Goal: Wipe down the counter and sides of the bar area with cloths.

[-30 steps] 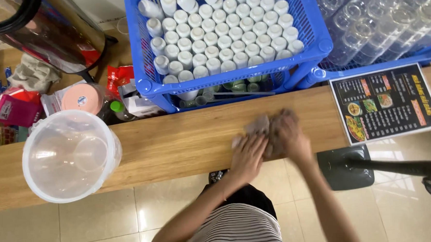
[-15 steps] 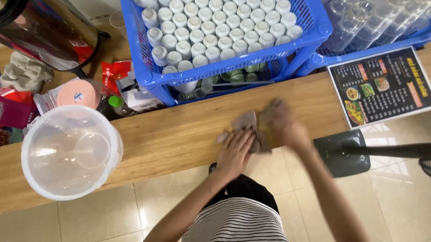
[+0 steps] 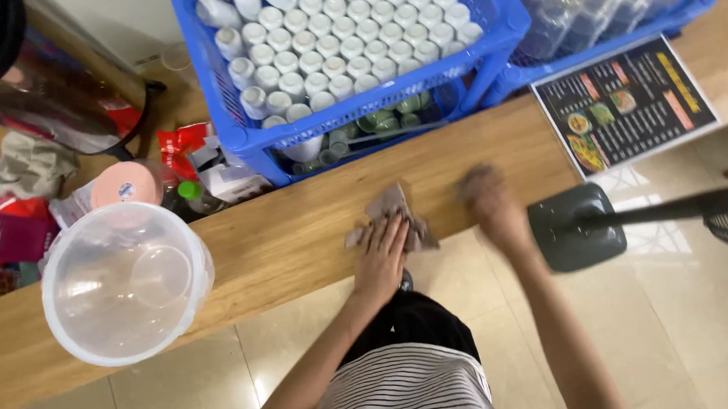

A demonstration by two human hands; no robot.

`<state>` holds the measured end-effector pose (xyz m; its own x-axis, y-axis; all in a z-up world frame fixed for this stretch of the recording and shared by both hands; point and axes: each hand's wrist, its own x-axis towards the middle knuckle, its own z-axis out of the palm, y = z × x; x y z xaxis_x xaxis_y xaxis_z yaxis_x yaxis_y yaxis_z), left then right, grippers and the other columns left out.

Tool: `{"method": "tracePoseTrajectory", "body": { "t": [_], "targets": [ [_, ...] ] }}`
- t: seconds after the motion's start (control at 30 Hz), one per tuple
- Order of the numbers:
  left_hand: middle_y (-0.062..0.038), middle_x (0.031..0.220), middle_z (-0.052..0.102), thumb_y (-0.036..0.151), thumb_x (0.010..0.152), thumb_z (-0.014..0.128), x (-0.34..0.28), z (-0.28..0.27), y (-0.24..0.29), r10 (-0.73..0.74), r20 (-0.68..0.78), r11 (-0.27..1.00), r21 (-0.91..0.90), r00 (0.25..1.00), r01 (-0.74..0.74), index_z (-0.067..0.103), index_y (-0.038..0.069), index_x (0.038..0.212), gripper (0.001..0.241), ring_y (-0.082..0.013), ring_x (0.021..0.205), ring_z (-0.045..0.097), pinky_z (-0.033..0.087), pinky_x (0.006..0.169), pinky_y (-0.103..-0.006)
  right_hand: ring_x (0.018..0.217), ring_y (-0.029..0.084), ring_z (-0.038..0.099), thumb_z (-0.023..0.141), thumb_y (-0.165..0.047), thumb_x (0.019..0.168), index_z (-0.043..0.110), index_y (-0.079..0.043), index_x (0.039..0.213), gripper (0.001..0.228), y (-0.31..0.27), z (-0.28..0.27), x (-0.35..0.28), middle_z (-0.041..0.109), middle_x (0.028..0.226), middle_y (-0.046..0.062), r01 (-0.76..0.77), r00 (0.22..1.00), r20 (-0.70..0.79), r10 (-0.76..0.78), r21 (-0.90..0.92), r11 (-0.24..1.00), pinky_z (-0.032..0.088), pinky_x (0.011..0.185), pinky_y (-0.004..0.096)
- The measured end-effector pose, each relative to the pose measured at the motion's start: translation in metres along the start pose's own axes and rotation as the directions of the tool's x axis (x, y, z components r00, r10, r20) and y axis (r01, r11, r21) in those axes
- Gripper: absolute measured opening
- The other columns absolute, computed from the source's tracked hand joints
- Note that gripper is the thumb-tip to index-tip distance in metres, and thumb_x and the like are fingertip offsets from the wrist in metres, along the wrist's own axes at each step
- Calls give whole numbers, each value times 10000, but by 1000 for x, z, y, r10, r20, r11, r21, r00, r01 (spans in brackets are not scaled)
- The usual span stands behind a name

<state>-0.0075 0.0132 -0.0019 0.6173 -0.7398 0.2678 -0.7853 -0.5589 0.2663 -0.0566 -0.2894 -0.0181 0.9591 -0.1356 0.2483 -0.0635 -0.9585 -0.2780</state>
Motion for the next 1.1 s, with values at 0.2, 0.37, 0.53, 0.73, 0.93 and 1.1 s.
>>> {"method": "tracePoseTrajectory", "body": {
  "t": [0.2, 0.37, 0.53, 0.73, 0.93, 1.1],
  "targets": [
    [-118, 1590, 444, 224, 947, 632, 34, 5, -7, -28, -116, 998, -56, 993, 22, 495, 51, 1489, 586, -340, 1441, 421, 258, 1236, -511, 1542, 487, 229, 551, -68, 1049, 427, -30, 1568, 535, -11, 65, -20, 334, 1647, 258, -529, 626, -557, 545, 210, 822, 231, 1274, 553],
    [-130, 1568, 460, 205, 937, 634, -1, 6, 6, -49, -94, 999, -12, 994, 48, 496, 44, 1489, 592, -343, 1406, 469, 313, 1200, -498, 1593, 454, 78, 430, -62, 1082, 130, 8, 1643, 639, -69, 109, -27, 75, 1716, 279, -455, 507, -380, 774, 645, 614, 123, 1289, 501],
    [-100, 1511, 543, 77, 862, 606, -23, 12, 5, -26, -134, 988, 150, 991, 46, 589, 88, 1421, 560, -295, 1329, 567, 399, 1161, -478, 1518, 322, 346, 370, -124, 1067, 32, -5, 1621, 660, 32, 85, -5, 218, 1683, 220, -200, 275, -135, 952, 960, 194, 258, 1263, 411],
    [-46, 1335, 674, 50, 858, 646, -27, 10, 25, -61, -393, 997, 13, 917, 72, 711, 92, 1225, 375, -271, 1236, 637, 483, 1127, -463, 1406, 329, 400, 325, -346, 1053, 182, -49, 1598, 637, -77, 102, -18, 317, 1613, 159, -53, 251, 237, 938, 971, -232, 359, 1161, 460],
    [-61, 1301, 694, 17, 833, 646, -35, 2, 35, -112, -412, 992, 9, 904, 127, 724, 90, 1207, 389, -283, 1227, 647, 483, 1115, -466, 1569, 319, 253, 395, -527, 1099, 114, -51, 1654, 783, -47, 152, -53, 193, 1732, 157, -316, 600, 226, 768, 948, -33, 206, 1291, 490],
    [-56, 1333, 693, -33, 838, 659, -42, -3, 38, -208, -422, 975, -16, 883, 222, 713, 98, 1227, 414, -277, 1256, 636, 474, 1141, -447, 1257, 300, 569, 393, -445, 1067, 358, -65, 1505, 581, 36, 114, -15, 517, 1485, 157, -57, 380, 231, 896, 972, -226, 527, 1023, 506]
  ]
}}
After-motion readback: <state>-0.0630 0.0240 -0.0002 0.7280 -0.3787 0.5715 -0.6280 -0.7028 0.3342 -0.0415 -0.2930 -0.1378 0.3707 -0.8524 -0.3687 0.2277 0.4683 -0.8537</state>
